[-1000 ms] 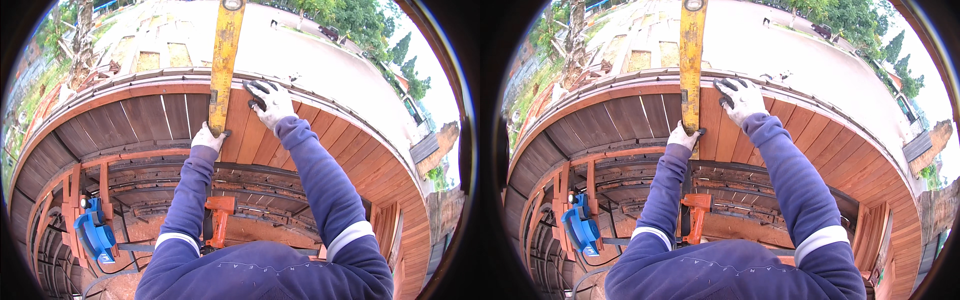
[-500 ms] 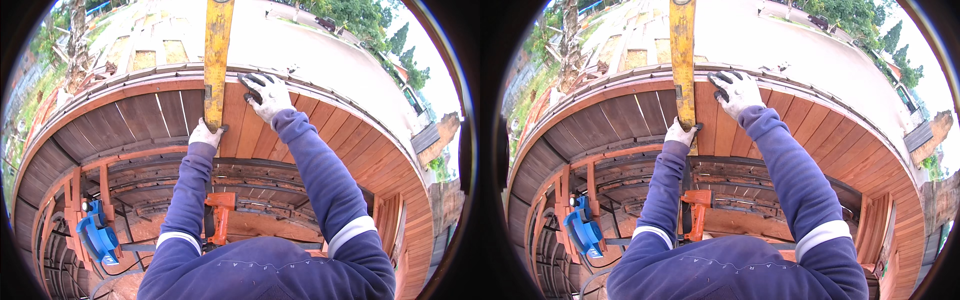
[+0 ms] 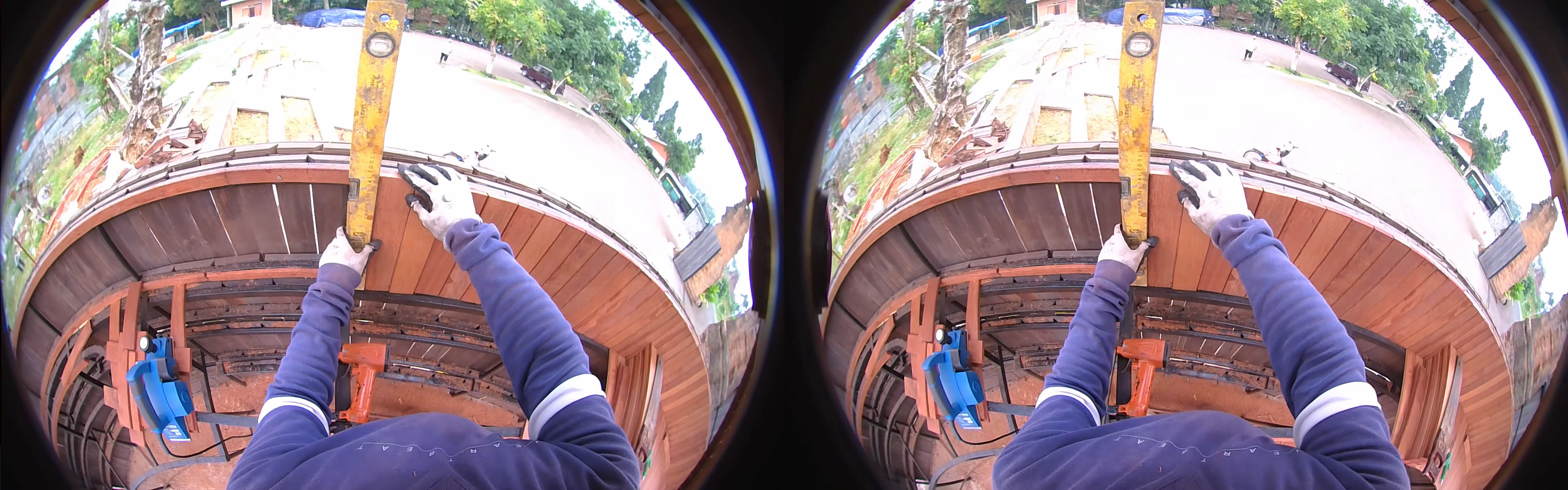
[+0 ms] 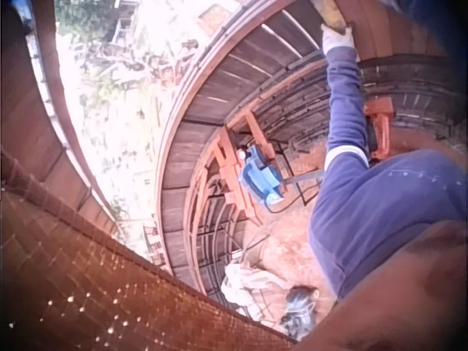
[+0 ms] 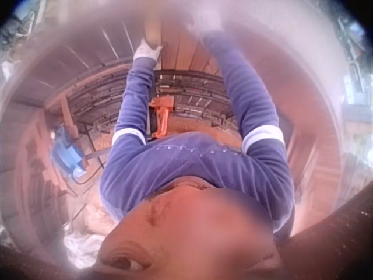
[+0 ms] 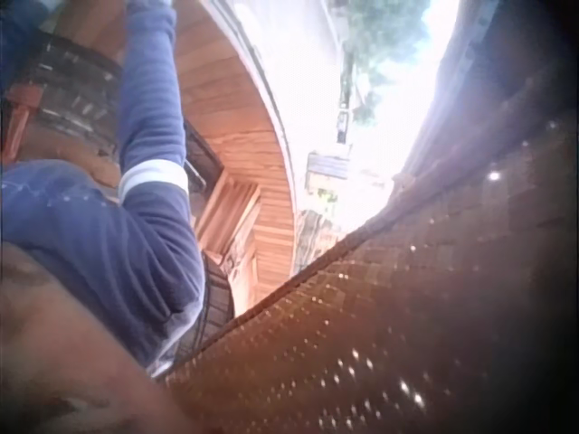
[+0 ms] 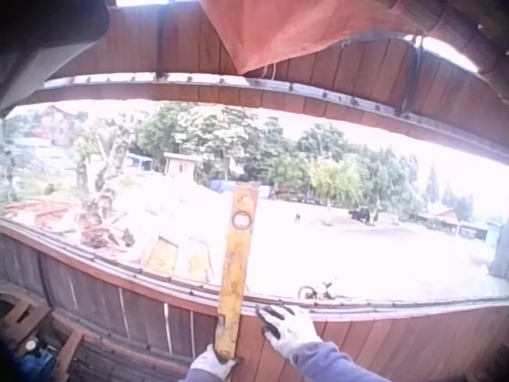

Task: The person installs wooden planks onto a curved metal framework. They use a nail gun to secure the planks, a level to check alignment, and a sander to smooth the wood. The person also picks up and places planks and tools on the framework.

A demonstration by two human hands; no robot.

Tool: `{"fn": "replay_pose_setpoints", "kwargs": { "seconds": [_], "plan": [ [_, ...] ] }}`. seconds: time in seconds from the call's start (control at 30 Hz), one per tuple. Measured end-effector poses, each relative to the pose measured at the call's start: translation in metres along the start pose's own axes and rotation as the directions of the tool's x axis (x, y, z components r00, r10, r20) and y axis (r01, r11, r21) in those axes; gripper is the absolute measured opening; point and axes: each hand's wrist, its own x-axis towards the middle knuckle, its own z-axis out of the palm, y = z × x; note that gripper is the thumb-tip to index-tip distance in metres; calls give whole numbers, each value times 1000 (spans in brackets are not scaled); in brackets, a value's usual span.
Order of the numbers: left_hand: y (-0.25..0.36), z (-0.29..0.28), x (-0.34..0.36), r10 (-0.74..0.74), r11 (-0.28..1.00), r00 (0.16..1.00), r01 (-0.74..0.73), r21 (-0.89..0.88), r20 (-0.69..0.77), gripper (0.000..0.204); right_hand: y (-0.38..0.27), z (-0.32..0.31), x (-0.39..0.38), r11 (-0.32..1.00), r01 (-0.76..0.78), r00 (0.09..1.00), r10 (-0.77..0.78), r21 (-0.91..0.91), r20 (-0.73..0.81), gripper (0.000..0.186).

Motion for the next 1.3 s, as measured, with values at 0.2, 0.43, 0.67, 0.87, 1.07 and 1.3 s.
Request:
{"fn": "replay_pose_setpoints", "kwargs": {
  "seconds": [0.2, 0.43, 0.67, 0.87, 1.07, 1.3],
  "plan": [
    [0, 2, 0, 5, 1000, 1000, -5, 13, 3, 86, 1, 0, 0, 1000, 10, 1000, -10, -14, -11, 52],
    [6, -5, -1, -2, 999, 999, 4, -50, 45, 87, 3, -1, -3, 1000, 12, 1000, -11, 10, -19, 52],
    [-3, -19, -4, -5, 1000, 1000, 5, -3, -7, 85, 2, 1, -1, 1000, 3, 1000, -2, 11, -29, 52],
    [-18, -99, -55, 79, 992, 971, -98, -74, -225, 56, -1, 1, 0, 1000, -4, 999, 5, 28, -46, 52],
    [-46, -163, -149, -94, 938, 918, -49, -344, -386, 53, 0, 3, -1, 1000, -15, 998, 16, 14, -55, 51],
    [-92, -183, -281, -316, 925, 907, 230, -302, -279, 58, 5, 11, 3, 1000, 9, 998, -10, -28, -55, 53]
  ]
}}
